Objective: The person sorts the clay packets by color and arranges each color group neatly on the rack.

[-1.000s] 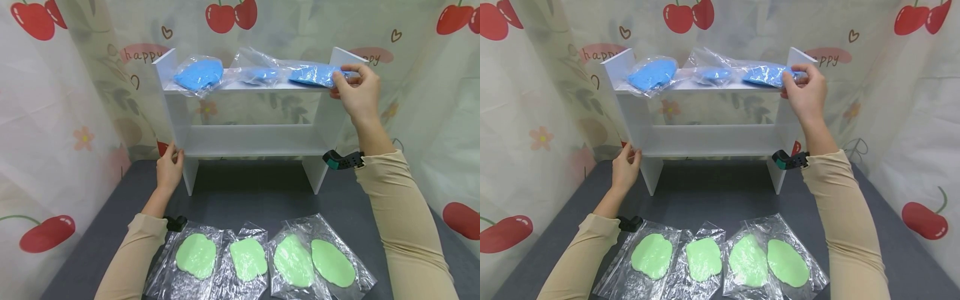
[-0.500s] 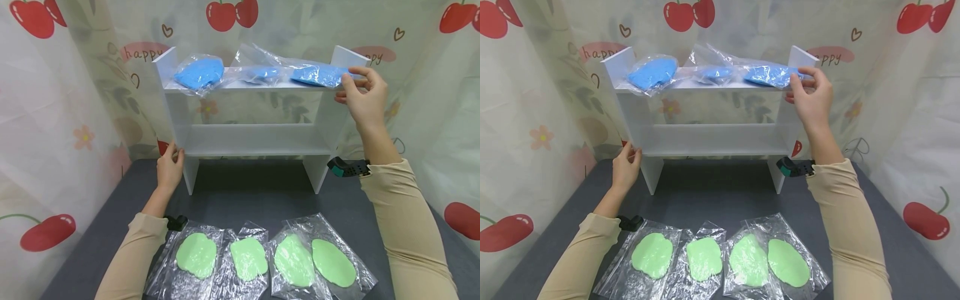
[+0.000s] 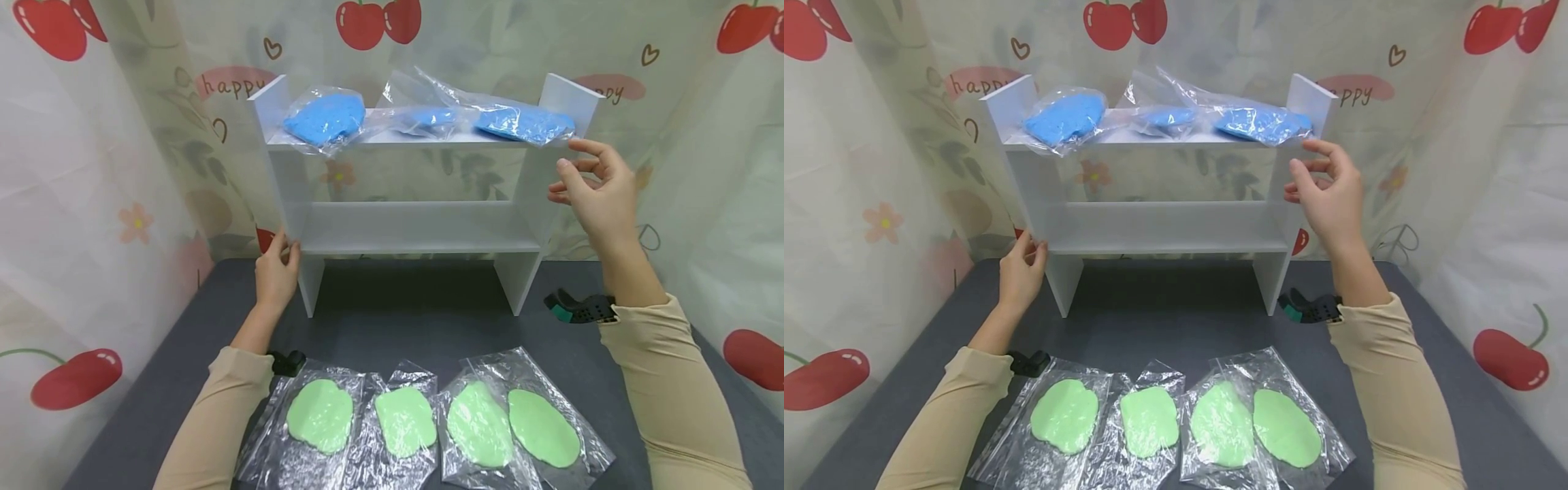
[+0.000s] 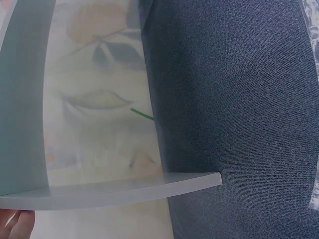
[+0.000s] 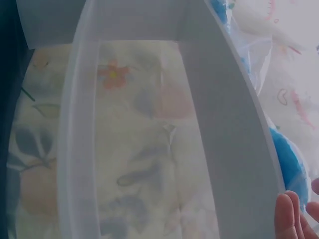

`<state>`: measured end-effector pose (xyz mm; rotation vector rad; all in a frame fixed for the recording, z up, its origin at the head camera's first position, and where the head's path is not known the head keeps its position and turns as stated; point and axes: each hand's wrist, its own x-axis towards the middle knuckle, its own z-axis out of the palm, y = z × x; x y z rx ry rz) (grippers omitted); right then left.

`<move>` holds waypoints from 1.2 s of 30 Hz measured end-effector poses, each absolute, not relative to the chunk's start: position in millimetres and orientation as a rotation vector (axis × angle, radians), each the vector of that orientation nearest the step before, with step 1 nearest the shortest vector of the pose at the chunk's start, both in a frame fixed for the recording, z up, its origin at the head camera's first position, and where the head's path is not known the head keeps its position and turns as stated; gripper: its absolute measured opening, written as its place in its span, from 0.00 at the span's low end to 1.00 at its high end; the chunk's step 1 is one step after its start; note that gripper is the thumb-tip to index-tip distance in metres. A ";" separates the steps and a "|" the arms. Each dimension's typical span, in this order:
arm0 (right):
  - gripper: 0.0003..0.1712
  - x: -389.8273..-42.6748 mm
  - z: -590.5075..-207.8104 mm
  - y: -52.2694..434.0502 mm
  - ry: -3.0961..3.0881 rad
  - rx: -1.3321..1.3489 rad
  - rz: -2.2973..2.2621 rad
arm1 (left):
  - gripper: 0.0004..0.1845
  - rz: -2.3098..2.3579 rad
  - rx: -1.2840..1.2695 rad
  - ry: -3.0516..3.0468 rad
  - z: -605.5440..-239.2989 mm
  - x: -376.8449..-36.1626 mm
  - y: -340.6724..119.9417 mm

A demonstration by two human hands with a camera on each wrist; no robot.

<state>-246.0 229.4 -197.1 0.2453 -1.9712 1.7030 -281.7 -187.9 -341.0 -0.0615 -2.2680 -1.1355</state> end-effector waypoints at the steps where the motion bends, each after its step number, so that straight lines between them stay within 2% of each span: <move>1: 0.22 -244.9 -200.1 229.5 -1.997 0.258 1.679 | 0.23 -1.134 -0.060 -2.268 -340.8 -281.8 -188.0; 8: 0.19 -239.7 -226.8 232.9 -2.193 0.369 1.541 | 0.24 -1.145 -0.068 -2.279 -340.1 -280.7 -188.0; 13: 0.16 -238.5 -249.3 237.0 -2.396 0.591 1.445 | 0.23 -1.156 -0.074 -2.269 -339.7 -280.5 -188.8; 17: 0.18 -238.0 -269.8 240.6 -2.568 0.729 1.383 | 0.23 -1.155 -0.074 -2.268 -339.5 -281.1 -188.7; 36: 0.25 -232.4 -353.6 260.9 -2.918 0.985 1.363 | 0.24 -1.172 -0.081 -2.267 -340.8 -281.9 -188.4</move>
